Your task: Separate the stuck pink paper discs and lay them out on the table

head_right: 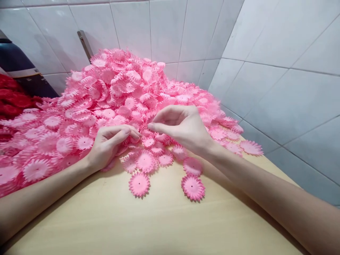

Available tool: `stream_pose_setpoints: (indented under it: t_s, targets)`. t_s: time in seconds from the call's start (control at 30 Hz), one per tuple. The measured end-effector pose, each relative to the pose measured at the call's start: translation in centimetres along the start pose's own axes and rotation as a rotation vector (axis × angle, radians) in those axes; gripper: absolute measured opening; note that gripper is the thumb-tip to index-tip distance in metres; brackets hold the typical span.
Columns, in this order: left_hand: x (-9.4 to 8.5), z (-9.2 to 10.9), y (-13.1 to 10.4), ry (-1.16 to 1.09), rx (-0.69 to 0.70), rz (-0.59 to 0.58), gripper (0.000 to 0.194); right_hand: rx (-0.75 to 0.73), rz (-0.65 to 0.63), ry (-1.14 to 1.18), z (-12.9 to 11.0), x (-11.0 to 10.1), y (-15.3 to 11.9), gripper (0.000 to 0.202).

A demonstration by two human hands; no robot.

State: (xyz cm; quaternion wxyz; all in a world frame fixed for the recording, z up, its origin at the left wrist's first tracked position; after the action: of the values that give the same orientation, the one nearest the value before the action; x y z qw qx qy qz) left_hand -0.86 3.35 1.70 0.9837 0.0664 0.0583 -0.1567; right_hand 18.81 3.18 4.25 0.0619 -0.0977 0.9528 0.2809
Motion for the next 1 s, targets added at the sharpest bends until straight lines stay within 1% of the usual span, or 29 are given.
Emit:
stream_pose_setpoints:
  t_s: [0.1,0.23,0.3,0.37,0.43,0.53,0.63,0.7,0.73,0.83,0.87,0.93,1.0]
  targets:
    - [0.0,-0.2,0.1,-0.030,-0.027,0.031,0.025,0.047,-0.057,0.021,0.3,0.3,-0.3,0.023]
    - [0.1,-0.1,0.1,-0.022,-0.024,0.055,0.021,0.066,-0.129,-0.001,0.5,0.6,-0.5,0.030]
    - [0.2,0.0,0.1,-0.004,-0.020,0.051,0.021,0.070,-0.141,-0.027,0.4,0.8,-0.6,0.028]
    - [0.4,0.0,0.1,-0.003,-0.014,0.016,0.023,0.065,-0.131,-0.047,0.3,0.9,-0.6,0.023]
    - [0.6,0.0,0.0,-0.009,-0.002,-0.041,0.024,0.073,-0.140,-0.036,0.4,1.0,-0.6,0.025]
    - [0.8,0.0,-0.1,0.015,0.022,-0.098,0.025,0.104,-0.202,0.021,0.7,1.3,-0.7,0.030]
    - [0.7,-0.1,-0.1,0.053,0.033,-0.107,0.019,0.107,-0.251,0.040,1.0,1.6,-0.8,0.029]
    - [0.5,-0.2,0.0,0.057,0.035,-0.066,0.016,0.107,-0.264,0.034,1.1,1.5,-0.9,0.028]
    - [0.4,-0.3,0.1,0.038,0.028,-0.024,0.016,0.105,-0.263,0.027,1.0,1.5,-0.9,0.028]
    - [-0.3,-0.8,0.7,-0.126,-0.019,0.143,0.017,0.072,-0.231,-0.009,0.7,1.1,-0.8,0.029]
    - [-0.4,-0.9,0.8,-0.184,-0.035,0.181,0.016,0.061,-0.219,-0.013,0.5,1.0,-0.8,0.028]
    - [-0.5,-1.1,1.0,-0.214,-0.042,0.196,0.014,0.048,-0.213,-0.003,0.3,0.8,-0.7,0.023]
    - [-0.4,-0.9,1.0,-0.139,-0.025,0.164,0.014,0.037,-0.221,0.019,0.3,0.7,-0.6,0.023]
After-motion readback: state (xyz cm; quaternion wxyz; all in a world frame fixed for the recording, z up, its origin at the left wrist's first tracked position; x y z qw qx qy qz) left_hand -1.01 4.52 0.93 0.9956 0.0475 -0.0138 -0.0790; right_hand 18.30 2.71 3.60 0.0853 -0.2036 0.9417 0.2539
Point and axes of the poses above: each hand's wrist, its own y-axis towards the middle knuckle, its own x-axis out of the palm, z = x × y, the point moved 2 cm from there along y, towards the middle knuckle, and after that the axes turned 11 degrees about -x, right-handed, at the moved point
